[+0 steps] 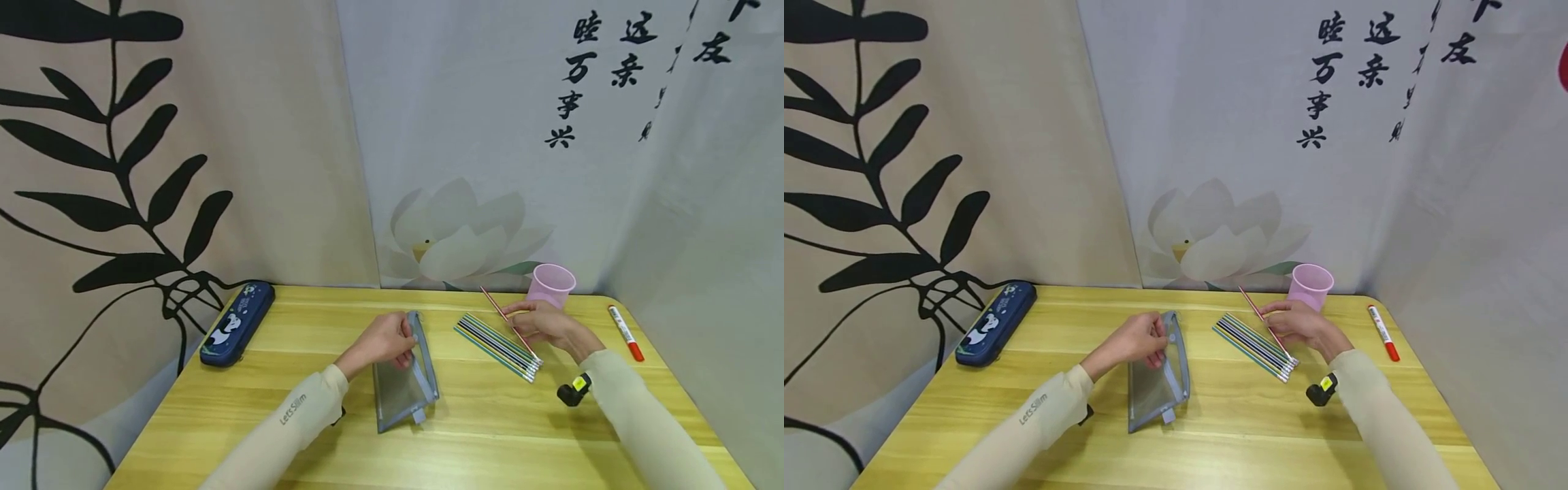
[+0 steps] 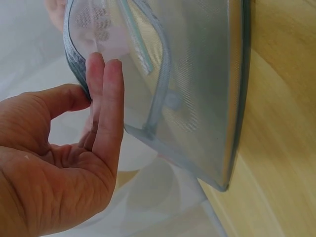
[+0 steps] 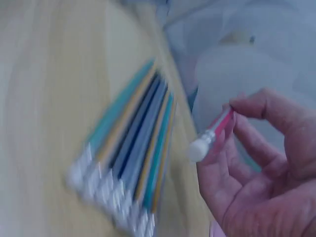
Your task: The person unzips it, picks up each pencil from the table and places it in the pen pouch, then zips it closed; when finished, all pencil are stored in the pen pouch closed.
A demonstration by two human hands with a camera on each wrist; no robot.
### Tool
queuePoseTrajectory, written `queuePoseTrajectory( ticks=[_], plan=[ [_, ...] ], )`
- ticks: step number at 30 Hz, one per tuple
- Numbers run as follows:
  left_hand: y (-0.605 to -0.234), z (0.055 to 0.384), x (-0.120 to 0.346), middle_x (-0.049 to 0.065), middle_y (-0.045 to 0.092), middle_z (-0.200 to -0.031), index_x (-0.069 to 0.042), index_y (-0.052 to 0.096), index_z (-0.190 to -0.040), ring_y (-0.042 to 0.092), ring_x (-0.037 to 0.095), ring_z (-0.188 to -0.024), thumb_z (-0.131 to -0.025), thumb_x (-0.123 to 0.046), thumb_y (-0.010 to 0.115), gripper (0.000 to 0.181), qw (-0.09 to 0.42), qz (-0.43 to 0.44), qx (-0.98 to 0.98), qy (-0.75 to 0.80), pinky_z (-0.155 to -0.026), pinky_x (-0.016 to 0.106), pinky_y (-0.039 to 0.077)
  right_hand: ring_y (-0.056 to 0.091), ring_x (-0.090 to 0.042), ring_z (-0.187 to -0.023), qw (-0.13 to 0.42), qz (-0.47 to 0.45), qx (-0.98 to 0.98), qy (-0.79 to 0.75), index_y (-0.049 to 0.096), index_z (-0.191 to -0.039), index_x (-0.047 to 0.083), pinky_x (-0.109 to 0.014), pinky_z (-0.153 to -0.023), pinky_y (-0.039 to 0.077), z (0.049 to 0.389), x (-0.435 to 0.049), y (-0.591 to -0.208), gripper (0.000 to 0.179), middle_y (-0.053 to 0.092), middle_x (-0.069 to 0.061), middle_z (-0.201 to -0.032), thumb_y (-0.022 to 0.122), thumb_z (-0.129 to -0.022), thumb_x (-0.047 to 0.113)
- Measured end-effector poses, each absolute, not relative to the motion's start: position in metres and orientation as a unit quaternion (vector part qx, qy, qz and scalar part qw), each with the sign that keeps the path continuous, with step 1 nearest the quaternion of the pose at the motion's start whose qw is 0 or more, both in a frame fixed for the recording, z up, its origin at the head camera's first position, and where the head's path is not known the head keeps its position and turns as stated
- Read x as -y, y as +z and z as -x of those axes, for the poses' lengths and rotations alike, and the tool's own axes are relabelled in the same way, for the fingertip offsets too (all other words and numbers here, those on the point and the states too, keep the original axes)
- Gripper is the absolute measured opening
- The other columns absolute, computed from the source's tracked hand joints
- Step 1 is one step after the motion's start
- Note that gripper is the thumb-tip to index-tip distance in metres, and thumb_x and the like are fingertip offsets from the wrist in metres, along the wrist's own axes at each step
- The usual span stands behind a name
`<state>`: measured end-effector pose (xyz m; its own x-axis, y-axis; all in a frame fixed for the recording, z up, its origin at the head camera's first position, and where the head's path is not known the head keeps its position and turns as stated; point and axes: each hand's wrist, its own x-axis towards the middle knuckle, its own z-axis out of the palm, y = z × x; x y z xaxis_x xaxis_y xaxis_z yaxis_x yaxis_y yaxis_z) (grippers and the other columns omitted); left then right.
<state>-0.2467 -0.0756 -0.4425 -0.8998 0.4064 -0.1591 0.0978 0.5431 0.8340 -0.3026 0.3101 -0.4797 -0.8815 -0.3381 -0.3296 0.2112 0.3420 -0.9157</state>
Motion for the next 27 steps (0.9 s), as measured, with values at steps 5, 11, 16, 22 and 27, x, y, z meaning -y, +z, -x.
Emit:
queuePoseTrajectory(
  ticks=[5,11,16,22,27],
  plan=[
    [-0.441,0.247,0.072,0.012,0.071,-0.072,-0.002,0.058,-0.094,0.074,0.021,-0.058,-0.101,-0.008,0.065,0.011,0.167,-0.144,-0.867,0.446,-0.065,0.046,0.069,0.071,-0.007,-0.084,0.276,0.022,-0.712,-0.645,0.069,-0.127,0.016,-0.024,-0.071,0.062,0.290,-0.289,-0.473,0.027,0.073,0.009,-0.093,0.059,-0.103,0.007],
    [-0.439,0.249,0.068,0.011,0.072,-0.072,-0.002,0.058,-0.095,0.074,0.022,-0.059,-0.102,-0.007,0.064,0.011,0.168,-0.143,-0.872,0.437,-0.068,0.050,0.069,0.070,-0.003,-0.072,0.289,0.019,-0.658,-0.695,0.072,-0.121,0.016,-0.020,-0.061,0.059,0.273,-0.254,-0.479,0.026,0.075,0.009,-0.086,0.058,-0.103,0.004],
    [-0.439,0.250,0.066,0.012,0.072,-0.072,-0.002,0.058,-0.095,0.074,0.022,-0.058,-0.102,-0.007,0.064,0.011,0.169,-0.140,-0.872,0.439,-0.064,0.045,0.069,0.068,-0.003,-0.073,0.298,0.012,-0.662,-0.687,0.067,-0.134,0.003,-0.021,-0.064,0.059,0.260,-0.223,-0.483,0.034,0.076,0.009,-0.089,0.061,-0.101,0.005],
    [-0.438,0.251,0.071,0.012,0.072,-0.072,-0.002,0.057,-0.095,0.073,0.019,-0.057,-0.101,-0.008,0.065,0.012,0.161,-0.139,-0.875,0.436,-0.065,0.046,0.069,0.068,-0.004,-0.074,0.314,0.015,-0.670,-0.672,0.060,-0.139,-0.006,-0.023,-0.064,0.060,0.253,-0.182,-0.487,0.042,0.076,0.005,-0.085,0.062,-0.099,0.007],
    [-0.437,0.250,0.067,0.012,0.071,-0.071,-0.002,0.058,-0.094,0.073,0.020,-0.056,-0.101,-0.006,0.064,0.010,0.162,-0.142,-0.872,0.439,-0.066,0.050,0.069,0.070,-0.007,-0.074,0.316,0.004,-0.676,-0.666,0.060,-0.139,-0.008,-0.023,-0.061,0.061,0.251,-0.161,-0.489,0.045,0.076,0.004,-0.083,0.065,-0.097,0.007]
  ],
)
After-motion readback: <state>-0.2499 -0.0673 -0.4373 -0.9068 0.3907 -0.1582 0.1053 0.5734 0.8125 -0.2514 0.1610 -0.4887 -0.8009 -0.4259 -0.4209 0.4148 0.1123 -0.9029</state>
